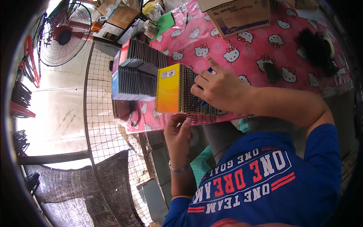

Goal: The person organizes stacks of notebooks on a table, aligning and stacking blue and yellow notebooks, and then places a stack into a cardboard box.

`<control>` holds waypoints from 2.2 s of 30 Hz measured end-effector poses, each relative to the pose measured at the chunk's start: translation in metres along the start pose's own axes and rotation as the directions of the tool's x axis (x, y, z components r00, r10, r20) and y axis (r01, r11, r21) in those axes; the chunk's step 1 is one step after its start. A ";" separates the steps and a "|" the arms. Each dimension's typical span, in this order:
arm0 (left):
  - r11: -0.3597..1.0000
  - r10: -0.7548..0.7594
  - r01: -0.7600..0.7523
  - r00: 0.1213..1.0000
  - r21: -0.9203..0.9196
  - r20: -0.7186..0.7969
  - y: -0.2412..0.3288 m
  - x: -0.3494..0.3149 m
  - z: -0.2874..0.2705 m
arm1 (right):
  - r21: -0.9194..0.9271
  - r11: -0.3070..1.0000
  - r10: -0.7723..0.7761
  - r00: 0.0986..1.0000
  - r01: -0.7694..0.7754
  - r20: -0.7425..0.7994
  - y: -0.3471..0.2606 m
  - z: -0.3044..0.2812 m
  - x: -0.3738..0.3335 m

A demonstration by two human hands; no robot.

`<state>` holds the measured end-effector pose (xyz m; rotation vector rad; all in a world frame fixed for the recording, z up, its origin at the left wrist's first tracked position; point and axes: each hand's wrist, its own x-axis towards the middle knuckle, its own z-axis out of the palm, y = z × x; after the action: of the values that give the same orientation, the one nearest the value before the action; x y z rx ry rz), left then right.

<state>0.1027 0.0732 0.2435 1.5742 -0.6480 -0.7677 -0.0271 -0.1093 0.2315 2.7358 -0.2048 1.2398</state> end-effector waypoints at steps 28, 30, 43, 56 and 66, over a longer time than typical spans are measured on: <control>0.994 -0.086 0.088 0.996 -0.064 0.029 -0.022 0.010 -0.001 | 0.013 1.000 -0.013 0.999 0.012 0.050 -0.003 0.012 -0.009; 0.995 -0.092 0.093 0.995 -0.023 0.023 -0.019 0.009 0.003 | 0.021 1.000 -0.003 0.907 -0.006 0.422 -0.008 0.009 -0.005; 0.991 -0.130 0.130 0.991 0.014 0.016 -0.028 0.012 0.001 | 0.040 0.999 -0.024 0.949 0.012 0.314 -0.008 0.020 -0.012; 0.987 -0.159 0.159 0.987 -0.036 0.015 -0.034 0.011 0.002 | 0.064 0.998 -0.037 0.893 0.009 0.448 -0.009 0.022 -0.013; 0.959 -0.210 0.202 0.978 -0.199 -0.016 -0.040 0.012 0.002 | -0.065 0.994 -0.080 0.989 0.088 0.126 -0.002 0.031 -0.027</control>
<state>0.1079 0.0683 0.2029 1.4842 -0.3712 -0.9261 -0.0212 -0.1109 0.1906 2.7315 -0.1411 1.0234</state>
